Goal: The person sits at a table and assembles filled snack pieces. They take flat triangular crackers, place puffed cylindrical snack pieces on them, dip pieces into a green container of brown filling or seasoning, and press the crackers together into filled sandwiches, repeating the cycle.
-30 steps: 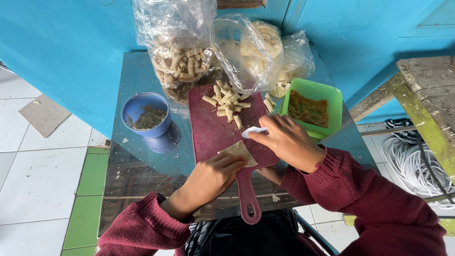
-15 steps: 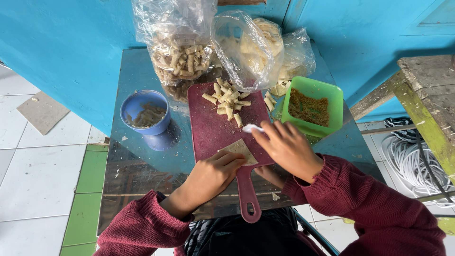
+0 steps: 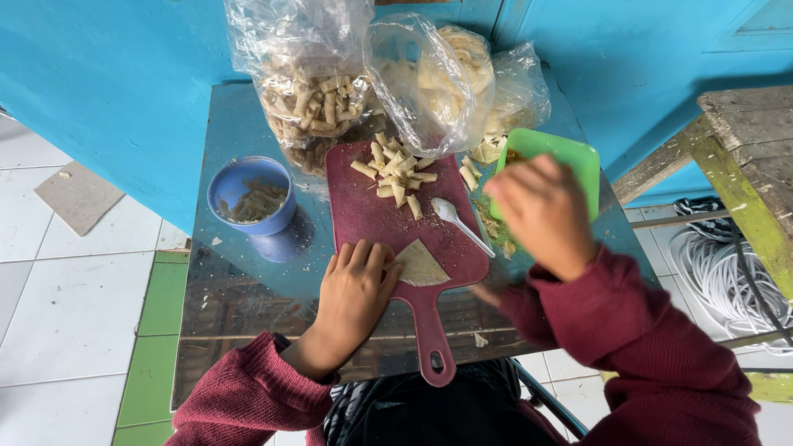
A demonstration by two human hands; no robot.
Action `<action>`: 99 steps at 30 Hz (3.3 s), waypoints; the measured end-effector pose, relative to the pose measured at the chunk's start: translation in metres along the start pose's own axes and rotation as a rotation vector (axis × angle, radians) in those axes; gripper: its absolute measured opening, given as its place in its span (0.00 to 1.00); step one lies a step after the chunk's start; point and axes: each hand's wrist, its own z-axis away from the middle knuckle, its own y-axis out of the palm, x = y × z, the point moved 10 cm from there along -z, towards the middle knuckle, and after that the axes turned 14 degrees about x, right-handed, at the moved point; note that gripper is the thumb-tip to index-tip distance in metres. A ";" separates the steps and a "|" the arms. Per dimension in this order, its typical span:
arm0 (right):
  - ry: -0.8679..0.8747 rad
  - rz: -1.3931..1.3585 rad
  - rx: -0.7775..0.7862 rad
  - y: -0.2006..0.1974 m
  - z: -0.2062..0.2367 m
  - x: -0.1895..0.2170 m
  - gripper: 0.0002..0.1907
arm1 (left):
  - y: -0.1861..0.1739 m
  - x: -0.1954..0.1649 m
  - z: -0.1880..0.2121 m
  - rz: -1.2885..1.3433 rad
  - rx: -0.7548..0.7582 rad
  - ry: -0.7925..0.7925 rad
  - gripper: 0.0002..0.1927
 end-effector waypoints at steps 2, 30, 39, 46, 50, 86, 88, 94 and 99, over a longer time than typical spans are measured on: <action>0.134 0.008 0.107 0.011 -0.010 -0.053 0.05 | 0.001 0.002 0.000 0.031 0.002 -0.001 0.10; 0.284 -0.323 0.467 0.063 -0.009 -0.126 0.07 | -0.002 0.002 -0.002 0.114 0.010 -0.029 0.05; 0.017 -0.284 0.248 -0.012 -0.028 -0.036 0.03 | 0.003 0.008 -0.003 0.263 0.077 -0.073 0.05; -0.250 -0.496 0.314 0.035 -0.034 0.066 0.04 | -0.001 0.004 -0.003 0.252 0.057 -0.038 0.07; -0.221 -0.632 0.388 0.062 -0.025 0.086 0.04 | 0.001 0.005 -0.004 0.232 0.068 -0.030 0.09; -0.099 -0.603 0.190 0.056 -0.015 0.072 0.06 | -0.004 -0.002 -0.008 0.171 0.013 -0.015 0.15; -0.109 -0.539 0.220 0.055 -0.015 0.071 0.06 | -0.006 -0.003 -0.008 0.221 0.026 -0.013 0.14; -0.009 -0.229 0.269 0.052 -0.005 0.063 0.08 | -0.009 -0.007 -0.007 0.381 0.042 0.035 0.12; 0.028 -0.235 0.335 0.064 -0.002 0.063 0.10 | -0.015 -0.018 -0.006 0.244 -0.007 0.138 0.06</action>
